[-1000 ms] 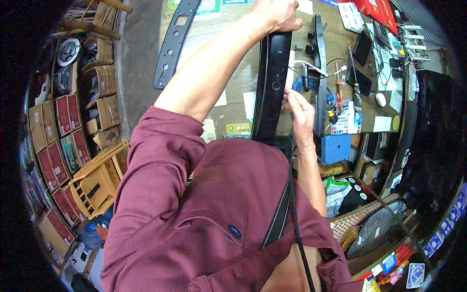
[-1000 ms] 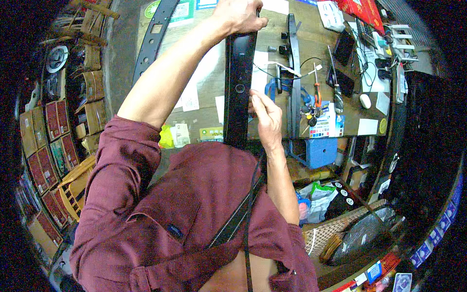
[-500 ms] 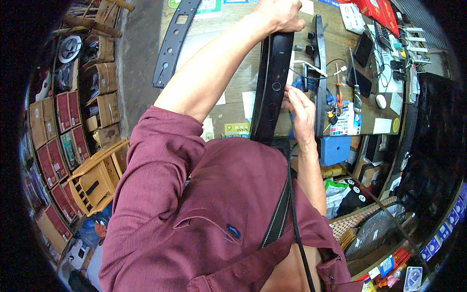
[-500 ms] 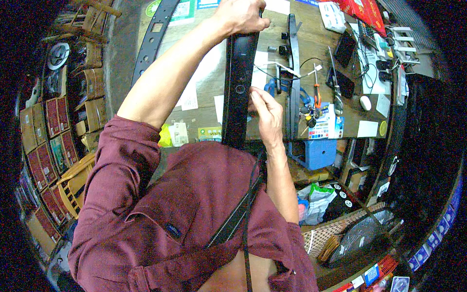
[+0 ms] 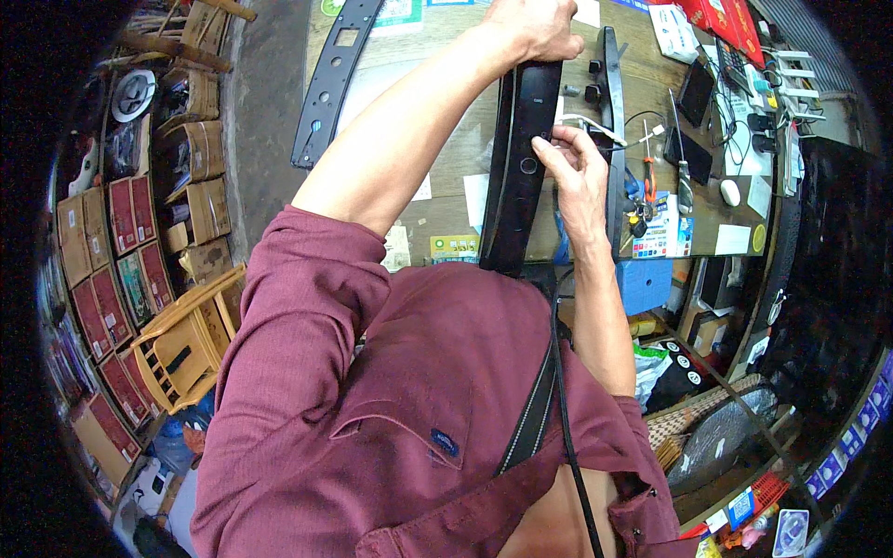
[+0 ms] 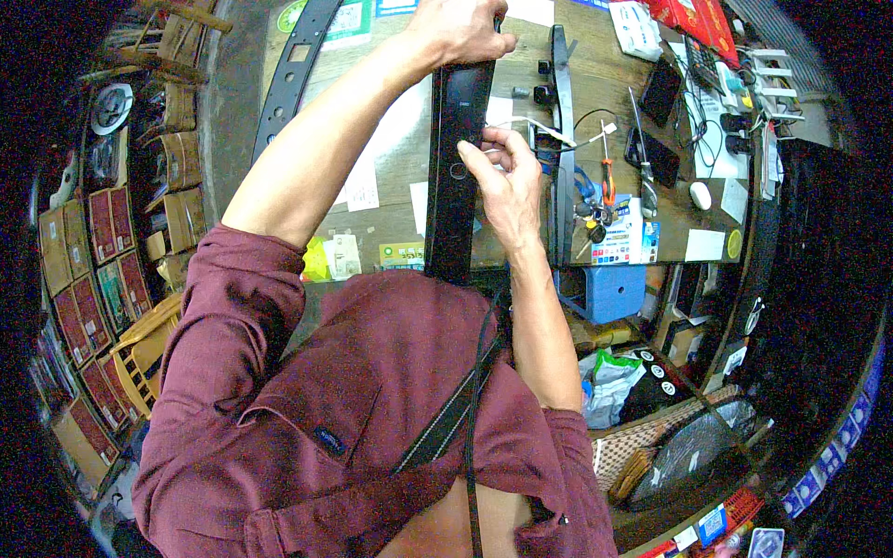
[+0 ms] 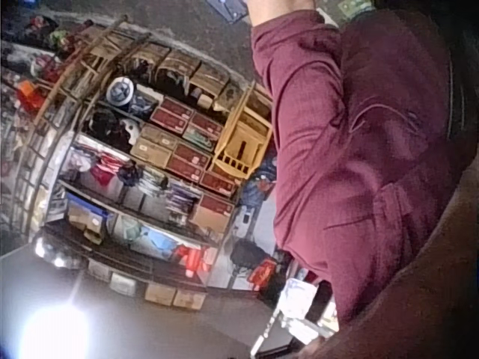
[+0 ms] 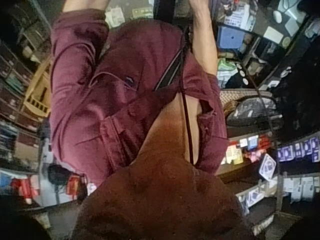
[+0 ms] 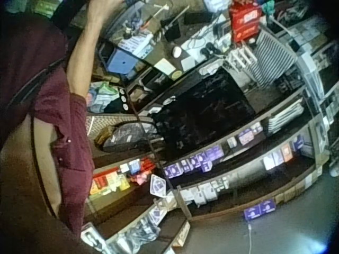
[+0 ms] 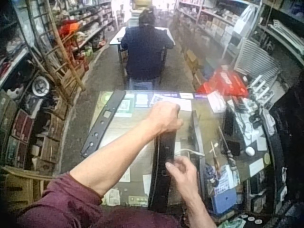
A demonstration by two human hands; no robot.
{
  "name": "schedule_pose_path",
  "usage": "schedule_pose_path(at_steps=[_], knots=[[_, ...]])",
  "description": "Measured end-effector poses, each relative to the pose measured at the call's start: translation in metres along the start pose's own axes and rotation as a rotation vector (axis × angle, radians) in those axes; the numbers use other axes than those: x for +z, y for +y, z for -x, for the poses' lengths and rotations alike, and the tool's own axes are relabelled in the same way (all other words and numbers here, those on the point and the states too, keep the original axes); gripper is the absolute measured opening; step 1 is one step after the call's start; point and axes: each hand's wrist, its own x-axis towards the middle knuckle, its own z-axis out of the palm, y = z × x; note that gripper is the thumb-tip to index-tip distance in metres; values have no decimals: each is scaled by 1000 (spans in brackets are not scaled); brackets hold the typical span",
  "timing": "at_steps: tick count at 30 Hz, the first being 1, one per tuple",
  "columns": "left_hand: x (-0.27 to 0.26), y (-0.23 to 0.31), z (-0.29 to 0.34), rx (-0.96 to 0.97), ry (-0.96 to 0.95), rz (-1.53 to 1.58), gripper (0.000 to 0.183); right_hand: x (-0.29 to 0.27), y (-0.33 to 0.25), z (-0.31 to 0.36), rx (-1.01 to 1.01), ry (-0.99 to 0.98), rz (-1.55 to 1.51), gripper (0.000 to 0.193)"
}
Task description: The person uses a screwdriver to adjust components on a small circuit board, then connects a power cable to a black electronic device. They press buttons on the device's keypad, observing the illuminated display and indicator lights.
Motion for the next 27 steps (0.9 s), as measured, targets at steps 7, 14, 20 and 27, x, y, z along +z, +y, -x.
schedule_pose_path(at_steps=[7,14,20,27], knots=[[2,1,0,-3,16,3,30,0,-1,-6,-3,-15,16,41],[6,-1,-1,7,31,9,29,-1,4,-10,27,45,-29,36],[10,-3,-2,35,66,20,29,-4,6,-13,26,29,-16,33],[9,-2,-1,42,70,8,30,-8,8,-9,41,21,-101,27]])
